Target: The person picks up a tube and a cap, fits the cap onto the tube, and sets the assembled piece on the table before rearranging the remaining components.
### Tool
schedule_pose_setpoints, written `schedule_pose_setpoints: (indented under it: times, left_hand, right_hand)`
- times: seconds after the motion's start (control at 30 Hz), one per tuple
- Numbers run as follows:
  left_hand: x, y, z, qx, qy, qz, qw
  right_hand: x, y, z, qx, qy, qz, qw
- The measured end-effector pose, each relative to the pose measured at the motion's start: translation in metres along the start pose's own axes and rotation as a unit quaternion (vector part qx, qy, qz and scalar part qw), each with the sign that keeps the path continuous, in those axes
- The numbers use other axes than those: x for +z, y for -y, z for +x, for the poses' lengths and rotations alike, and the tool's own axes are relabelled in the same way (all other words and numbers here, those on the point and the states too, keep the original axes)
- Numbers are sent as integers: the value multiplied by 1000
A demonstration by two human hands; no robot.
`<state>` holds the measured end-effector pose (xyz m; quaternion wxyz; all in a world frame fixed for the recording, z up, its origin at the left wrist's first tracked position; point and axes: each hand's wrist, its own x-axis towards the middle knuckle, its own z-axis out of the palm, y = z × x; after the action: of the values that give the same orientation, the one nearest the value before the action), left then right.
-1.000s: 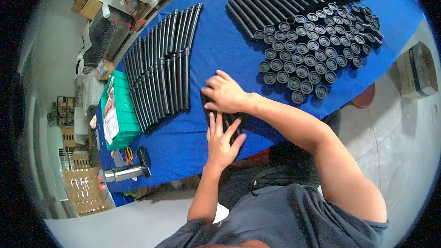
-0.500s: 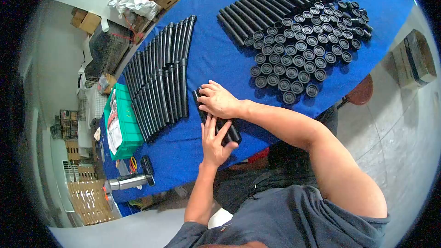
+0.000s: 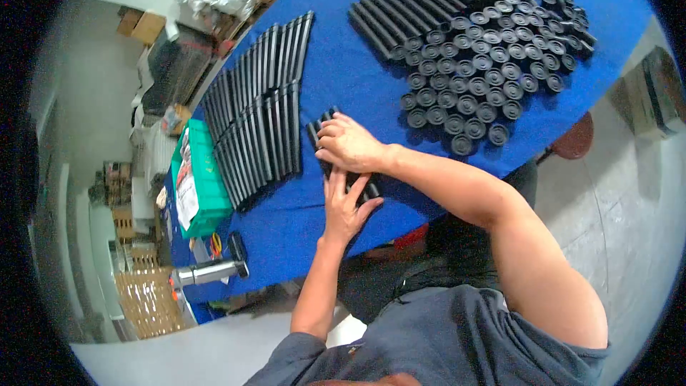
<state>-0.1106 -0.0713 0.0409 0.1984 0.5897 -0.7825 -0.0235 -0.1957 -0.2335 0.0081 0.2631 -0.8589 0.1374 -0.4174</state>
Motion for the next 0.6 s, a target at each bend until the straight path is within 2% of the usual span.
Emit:
schedule_pose_setpoints:
  times: [0.2, 0.37, 0.47, 0.6]
  left_hand:
    - [-11, -7, -8, -22, 9, 4, 1000]
    - [-13, 7, -30, -26, -79, -37, 996]
    - [-16, 13, -38, -77, -77, -73, 991]
    - [-19, 15, -37, -60, -69, -79, 993]
  right_hand:
    - [-8, 5, 0, 17, 28, -22, 999]
    - [-22, 14, 2, -35, 108, -42, 993]
    - [-15, 11, -3, -41, 144, -41, 988]
    - [-20, 18, 2, -33, 152, -82, 984]
